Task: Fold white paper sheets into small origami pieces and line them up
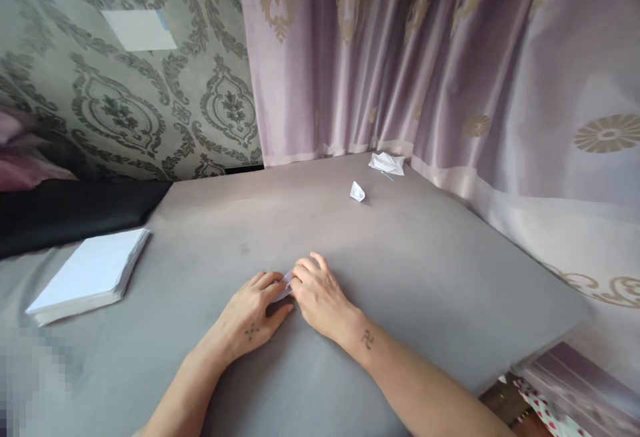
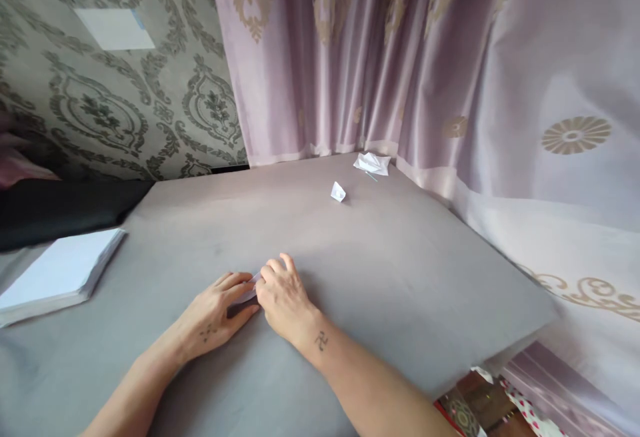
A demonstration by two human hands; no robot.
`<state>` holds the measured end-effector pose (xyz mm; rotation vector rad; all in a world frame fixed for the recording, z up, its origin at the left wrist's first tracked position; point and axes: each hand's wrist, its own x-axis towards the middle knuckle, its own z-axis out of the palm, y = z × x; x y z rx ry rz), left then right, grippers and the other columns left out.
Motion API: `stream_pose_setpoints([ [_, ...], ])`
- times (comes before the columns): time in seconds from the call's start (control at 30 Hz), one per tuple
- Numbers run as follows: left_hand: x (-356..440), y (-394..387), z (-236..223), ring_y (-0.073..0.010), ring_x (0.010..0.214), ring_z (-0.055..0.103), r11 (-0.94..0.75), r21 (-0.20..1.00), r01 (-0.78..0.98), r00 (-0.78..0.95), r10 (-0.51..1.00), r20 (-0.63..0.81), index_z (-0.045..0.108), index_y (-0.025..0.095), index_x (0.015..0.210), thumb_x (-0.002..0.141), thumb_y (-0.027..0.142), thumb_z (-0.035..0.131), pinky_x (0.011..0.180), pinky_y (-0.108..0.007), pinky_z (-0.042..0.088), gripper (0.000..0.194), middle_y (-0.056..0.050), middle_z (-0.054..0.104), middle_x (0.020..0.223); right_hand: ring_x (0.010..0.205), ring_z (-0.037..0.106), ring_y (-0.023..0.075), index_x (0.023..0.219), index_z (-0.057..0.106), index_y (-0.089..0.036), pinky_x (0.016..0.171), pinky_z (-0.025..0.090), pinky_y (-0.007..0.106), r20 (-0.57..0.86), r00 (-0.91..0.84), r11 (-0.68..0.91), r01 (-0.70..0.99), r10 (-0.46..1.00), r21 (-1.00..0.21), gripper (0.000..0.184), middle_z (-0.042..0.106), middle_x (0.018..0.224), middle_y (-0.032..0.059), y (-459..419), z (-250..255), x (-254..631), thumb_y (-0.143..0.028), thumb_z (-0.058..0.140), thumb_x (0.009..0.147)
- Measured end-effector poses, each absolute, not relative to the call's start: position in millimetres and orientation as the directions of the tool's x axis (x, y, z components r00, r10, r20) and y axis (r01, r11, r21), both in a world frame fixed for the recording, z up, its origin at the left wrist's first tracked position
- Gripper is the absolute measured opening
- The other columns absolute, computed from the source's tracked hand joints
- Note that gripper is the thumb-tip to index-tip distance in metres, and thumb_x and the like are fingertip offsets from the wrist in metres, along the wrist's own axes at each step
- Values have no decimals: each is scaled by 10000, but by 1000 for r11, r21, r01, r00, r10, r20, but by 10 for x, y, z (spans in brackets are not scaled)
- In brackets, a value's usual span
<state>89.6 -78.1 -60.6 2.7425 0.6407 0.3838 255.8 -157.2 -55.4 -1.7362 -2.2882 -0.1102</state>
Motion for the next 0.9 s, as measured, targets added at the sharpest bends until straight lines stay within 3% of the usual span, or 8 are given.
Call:
stream_pose_setpoints([
  [0.1, 910, -766, -647, -201, 935, 616, -849, 344, 400, 835, 493, 245, 647, 217, 1002, 886, 252, 481, 773, -305, 535, 205, -74, 659, 1067, 914, 509, 178, 874, 626, -159, 1064, 311, 384, 256, -230, 269, 954, 939, -130, 180, 583, 926, 53, -1578, -592, 2564, -64, 474, 866],
  [0.17, 925, -745, -678, -194, 898, 627, -852, 351, 389, 828, 490, 274, 655, 218, 961, 893, 242, 460, 749, -294, 540, 208, -71, 676, 1017, 855, 508, 171, 854, 615, -162, 933, 411, 317, 245, -219, 259, 955, 945, -146, 178, 574, 909, 50, -1581, -605, 2565, -47, 479, 852],
  [0.27, 939, -709, -710, -186, 850, 635, -864, 370, 342, 838, 459, 295, 665, 212, 890, 911, 252, 436, 729, -284, 544, 234, -66, 689, 952, 818, 503, 176, 844, 605, -164, 788, 441, 285, 237, -221, 260, 954, 946, -147, 152, 571, 880, 51, -1588, -602, 2568, -58, 498, 847],
  [0.63, 926, -617, -788, -169, 796, 645, -845, 480, 238, 821, 439, 366, 655, 234, 858, 926, 343, 470, 701, -246, 535, 225, -50, 679, 886, 886, 546, 170, 823, 640, -171, 804, 459, 255, 223, -223, 273, 934, 949, -230, 144, 619, 875, 31, -1581, -538, 2663, -193, 523, 904],
  [0.9, 1032, -591, -672, -187, 860, 649, -792, 511, 334, 777, 539, 327, 666, 213, 919, 925, 363, 459, 773, -284, 539, 256, -69, 673, 938, 885, 607, 146, 919, 690, -172, 816, 459, 247, 214, -202, 282, 838, 956, -467, 184, 675, 935, 46, -1529, -502, 2860, -163, 506, 913],
])
